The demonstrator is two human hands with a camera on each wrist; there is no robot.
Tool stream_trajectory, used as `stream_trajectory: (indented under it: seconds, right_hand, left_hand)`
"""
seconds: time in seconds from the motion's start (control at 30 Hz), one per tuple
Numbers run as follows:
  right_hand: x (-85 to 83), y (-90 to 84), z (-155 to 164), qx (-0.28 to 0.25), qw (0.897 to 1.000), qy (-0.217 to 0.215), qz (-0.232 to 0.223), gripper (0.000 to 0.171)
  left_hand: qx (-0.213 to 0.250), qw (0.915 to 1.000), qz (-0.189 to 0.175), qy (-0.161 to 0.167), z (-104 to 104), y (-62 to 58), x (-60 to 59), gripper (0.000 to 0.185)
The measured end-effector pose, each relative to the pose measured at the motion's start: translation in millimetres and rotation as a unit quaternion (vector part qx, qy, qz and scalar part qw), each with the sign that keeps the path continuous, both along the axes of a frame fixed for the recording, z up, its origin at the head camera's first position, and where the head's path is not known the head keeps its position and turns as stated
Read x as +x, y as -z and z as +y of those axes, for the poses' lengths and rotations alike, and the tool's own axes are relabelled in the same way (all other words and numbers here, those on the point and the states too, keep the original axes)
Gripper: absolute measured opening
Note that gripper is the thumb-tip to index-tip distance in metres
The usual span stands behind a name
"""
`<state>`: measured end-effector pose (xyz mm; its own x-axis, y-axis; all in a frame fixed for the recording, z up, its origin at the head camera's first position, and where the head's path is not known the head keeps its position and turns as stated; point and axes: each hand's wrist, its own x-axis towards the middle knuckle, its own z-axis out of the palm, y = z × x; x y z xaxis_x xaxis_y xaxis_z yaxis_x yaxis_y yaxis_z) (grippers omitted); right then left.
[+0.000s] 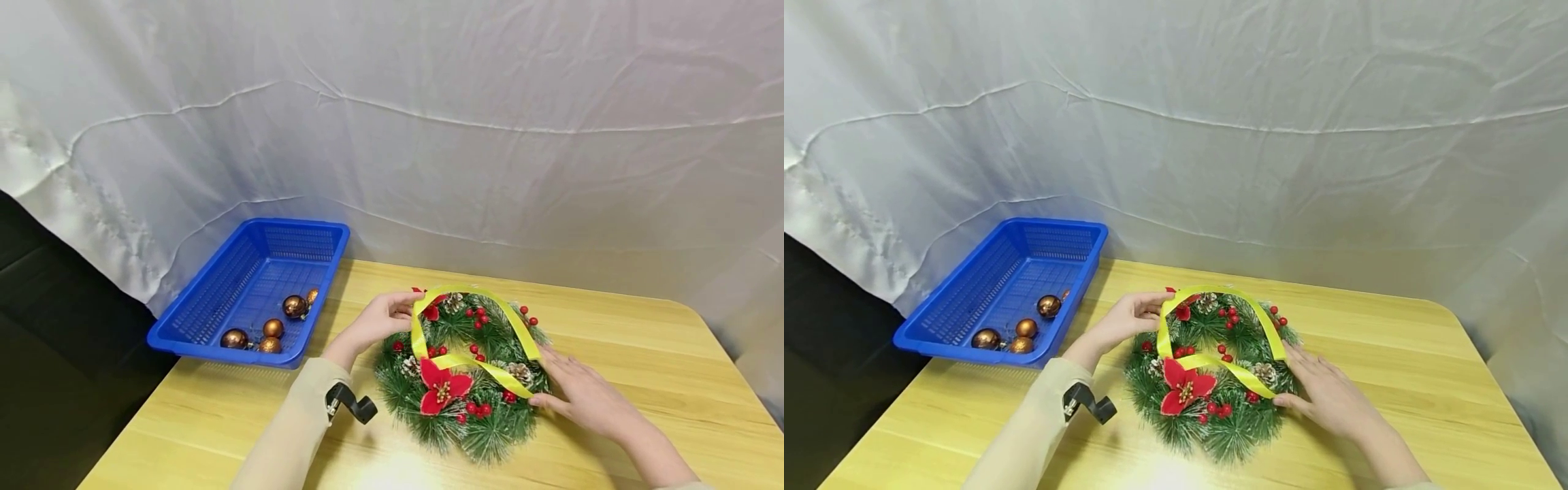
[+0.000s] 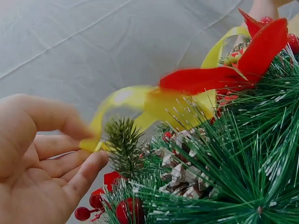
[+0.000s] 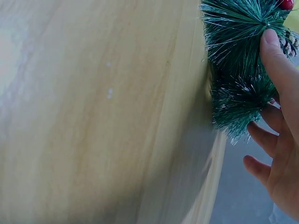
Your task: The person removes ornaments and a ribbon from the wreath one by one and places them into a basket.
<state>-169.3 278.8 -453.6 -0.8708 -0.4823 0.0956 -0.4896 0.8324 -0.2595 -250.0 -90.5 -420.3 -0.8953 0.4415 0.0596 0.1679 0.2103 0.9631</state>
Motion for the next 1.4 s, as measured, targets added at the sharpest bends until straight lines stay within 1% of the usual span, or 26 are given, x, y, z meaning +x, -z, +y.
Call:
stream_trajectory:
  seconds: [0.1,0.17,0.27,0.43,0.53,0.6,0.7,0.8,0.9,1.07,1.13,1.23,1.3,1.4]
  right_hand:
    - [0.4,1.5,-0.3,0.003,1.000,-0.002,0.008,0.079]
    - [0.6,2.3,-0.3,0.004,1.000,-0.002,0.010,0.079]
    - [0.9,3.9,0.0,0.002,1.000,-0.001,0.011,0.079]
    - [1.4,5.6,-0.8,-0.002,1.000,-0.005,0.007,0.081]
    - [1.2,5.6,-1.3,-0.006,1.000,-0.008,0.008,0.082]
    - [1.0,5.4,-1.3,-0.008,1.000,-0.008,0.009,0.082]
    - [0.9,5.1,-1.3,-0.008,1.000,-0.006,0.008,0.082]
    - [1.0,5.0,-1.2,-0.008,1.000,-0.004,0.003,0.082]
    - [0.9,4.7,-1.2,-0.009,1.000,-0.002,-0.001,0.082]
    - [0.6,4.0,-1.2,-0.009,1.000,-0.002,0.000,0.082]
    - [0.4,3.8,-1.3,-0.010,1.000,-0.004,0.000,0.082]
    - [-0.2,3.7,-1.1,-0.010,1.000,-0.007,0.006,0.082]
    - [-0.4,3.6,-1.0,-0.009,1.000,-0.009,0.010,0.082]
    - [-0.8,3.5,-0.9,-0.010,1.000,-0.011,0.015,0.082]
  left_hand:
    - [0.012,0.9998,-0.009,0.012,-1.5,2.6,0.3,0.058]
    - [0.013,0.9999,-0.007,0.009,-1.8,4.2,0.6,0.056]
    - [0.002,0.9999,0.010,-0.009,-1.4,5.4,0.9,0.047]
    - [0.001,0.9986,0.039,-0.037,-0.3,5.2,1.2,0.027]
    - [0.003,0.9973,0.056,-0.047,0.2,7.0,-0.1,0.020]
    - [0.009,0.9964,0.064,-0.055,0.7,8.3,-1.0,0.018]
    - [0.029,0.9957,0.057,-0.067,1.8,9.9,-1.2,0.019]
    - [0.040,0.9954,0.045,-0.075,2.7,11.0,-0.5,0.028]
    - [0.028,0.9966,0.038,-0.067,2.8,9.2,0.2,0.034]
    - [0.011,0.9973,0.040,-0.061,2.2,9.8,-0.1,0.023]
    - [0.023,0.9966,0.039,-0.069,2.6,12.2,-0.5,0.019]
    - [0.047,0.9951,0.030,-0.082,4.3,12.1,-0.3,0.017]
    - [0.073,0.9928,0.021,-0.092,5.5,12.2,-0.4,0.019]
    - [0.119,0.9866,0.006,-0.112,6.6,12.5,-0.5,0.026]
